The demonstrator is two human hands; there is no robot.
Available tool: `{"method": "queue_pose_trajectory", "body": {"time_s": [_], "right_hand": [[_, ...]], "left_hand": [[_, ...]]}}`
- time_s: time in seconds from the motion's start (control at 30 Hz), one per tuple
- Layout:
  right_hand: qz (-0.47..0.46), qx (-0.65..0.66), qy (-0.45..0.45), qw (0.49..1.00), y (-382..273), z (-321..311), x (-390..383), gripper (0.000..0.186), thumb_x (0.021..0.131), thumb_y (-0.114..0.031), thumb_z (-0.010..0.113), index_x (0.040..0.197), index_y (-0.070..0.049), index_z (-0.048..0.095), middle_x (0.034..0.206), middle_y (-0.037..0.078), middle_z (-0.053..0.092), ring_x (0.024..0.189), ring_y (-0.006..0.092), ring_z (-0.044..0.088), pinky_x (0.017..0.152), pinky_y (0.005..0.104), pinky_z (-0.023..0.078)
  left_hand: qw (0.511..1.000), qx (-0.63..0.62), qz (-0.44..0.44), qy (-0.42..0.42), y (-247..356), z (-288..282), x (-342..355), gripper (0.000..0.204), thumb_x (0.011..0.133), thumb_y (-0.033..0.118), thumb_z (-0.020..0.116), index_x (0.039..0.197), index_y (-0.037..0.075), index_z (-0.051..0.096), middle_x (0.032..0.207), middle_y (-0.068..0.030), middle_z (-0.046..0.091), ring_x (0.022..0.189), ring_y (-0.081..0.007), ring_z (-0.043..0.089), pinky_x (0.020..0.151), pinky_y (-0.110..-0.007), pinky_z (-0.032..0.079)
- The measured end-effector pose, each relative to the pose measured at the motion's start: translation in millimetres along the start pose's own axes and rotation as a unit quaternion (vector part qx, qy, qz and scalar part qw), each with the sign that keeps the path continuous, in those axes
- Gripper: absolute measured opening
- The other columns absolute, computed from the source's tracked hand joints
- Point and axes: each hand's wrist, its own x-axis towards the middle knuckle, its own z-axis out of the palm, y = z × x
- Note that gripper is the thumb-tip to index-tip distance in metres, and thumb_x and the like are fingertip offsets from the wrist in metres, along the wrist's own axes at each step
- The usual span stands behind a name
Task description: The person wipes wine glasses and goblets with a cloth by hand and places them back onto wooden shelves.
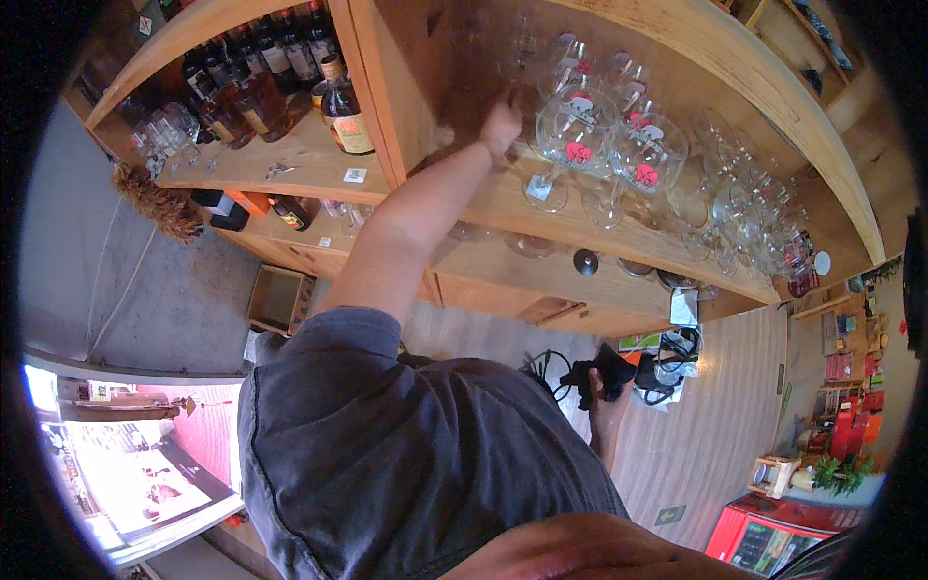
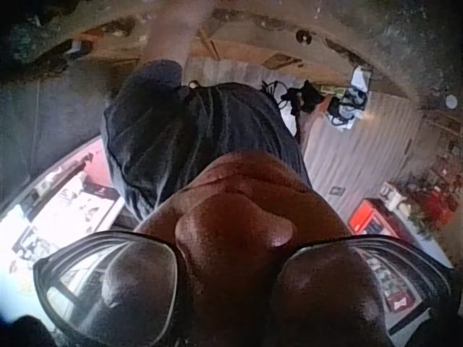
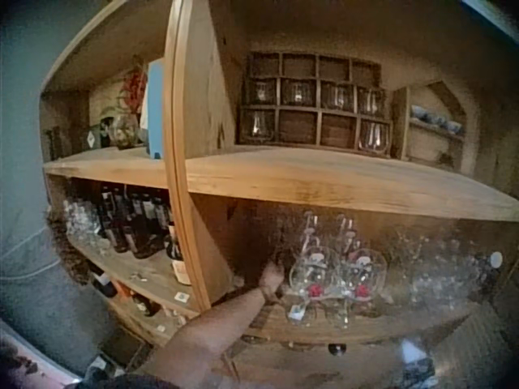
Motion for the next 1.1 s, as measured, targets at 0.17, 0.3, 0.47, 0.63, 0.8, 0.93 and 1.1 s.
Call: {"method": "queue_pose_trajectory", "body": {"time_s": [0.17, 0.3, 0.47, 0.63, 0.8, 0.93, 1.1], "right_hand": [[0.022, -0.023, 0.004, 0.999, 3.8, -2.4, -0.5, 0.033, 0.086, -0.013, 0.073, 0.113, -0.002, 0.059, 0.098, 0.003, 0.063, 0.086, 0.0112, 0.058, 0.076, 0.0257, 0.048], [0.031, -0.014, 0.001, 0.999, 11.2, -5.5, -0.5, 0.031, 0.086, -0.013, 0.073, 0.111, -0.001, 0.061, 0.094, 0.003, 0.064, 0.083, 0.0111, 0.059, 0.074, 0.0257, 0.048], [0.021, 0.012, 0.013, 1.000, 5.9, 0.6, 0.7, 0.027, 0.086, -0.013, 0.073, 0.107, 0.000, 0.062, 0.092, 0.003, 0.065, 0.081, 0.0109, 0.059, 0.072, 0.0257, 0.048], [-0.003, -0.004, 0.011, 1.000, 14.2, -0.1, 4.9, 0.030, 0.086, -0.012, 0.073, 0.109, 0.000, 0.061, 0.096, 0.003, 0.065, 0.084, 0.0111, 0.059, 0.075, 0.0265, 0.048], [-0.011, 0.025, 0.000, 1.000, 12.1, 2.9, 2.5, 0.031, 0.086, -0.013, 0.073, 0.111, 0.000, 0.060, 0.098, 0.004, 0.065, 0.087, 0.0117, 0.058, 0.079, 0.0273, 0.047], [0.030, 0.024, -0.003, 0.999, 4.5, 3.9, -1.2, 0.033, 0.086, -0.014, 0.074, 0.112, 0.000, 0.059, 0.098, 0.004, 0.065, 0.087, 0.0120, 0.059, 0.080, 0.0272, 0.047], [-0.001, 0.000, -0.004, 1.000, 7.4, 5.3, -0.9, 0.033, 0.086, -0.015, 0.072, 0.113, 0.000, 0.059, 0.091, 0.003, 0.063, 0.078, 0.0097, 0.057, 0.068, 0.0247, 0.046]], "left_hand": [[0.998, -0.002, -0.055, -0.033, 3.3, -1.1, -3.5, 0.030, 0.098, 0.025, 0.048, 0.116, 0.004, 0.061, 0.116, -0.0215, 0.063, 0.107, -0.0399, 0.059, 0.092, -0.043, 0.047], [0.997, -0.030, -0.061, -0.036, 15.2, -8.2, -9.7, 0.030, 0.098, 0.025, 0.048, 0.116, 0.005, 0.060, 0.115, -0.0224, 0.062, 0.107, -0.0394, 0.059, 0.092, -0.043, 0.047], [0.999, 0.001, -0.035, -0.019, 24.3, -16.4, -14.2, 0.028, 0.098, 0.024, 0.048, 0.114, 0.004, 0.059, 0.112, -0.0220, 0.063, 0.105, -0.0396, 0.060, 0.089, -0.044, 0.047], [0.998, 0.026, -0.053, -0.010, 21.5, -17.2, -11.6, 0.025, 0.097, 0.022, 0.049, 0.112, 0.004, 0.060, 0.111, -0.0215, 0.064, 0.104, -0.0390, 0.061, 0.088, -0.045, 0.048], [0.999, 0.024, -0.041, 0.006, 27.1, -17.8, -15.2, 0.029, 0.096, 0.019, 0.049, 0.120, 0.005, 0.058, 0.114, -0.0215, 0.063, 0.107, -0.0390, 0.060, 0.091, -0.044, 0.048], [0.997, 0.004, -0.066, -0.050, 29.1, -24.5, -15.9, 0.035, 0.097, 0.019, 0.047, 0.128, 0.004, 0.054, 0.124, -0.0229, 0.059, 0.114, -0.0387, 0.057, 0.097, -0.042, 0.045], [0.995, -0.012, -0.089, -0.043, 32.3, -25.0, -17.3, 0.040, 0.099, 0.028, 0.046, 0.132, 0.006, 0.051, 0.123, -0.0247, 0.059, 0.112, -0.0416, 0.057, 0.095, -0.045, 0.046]]}}
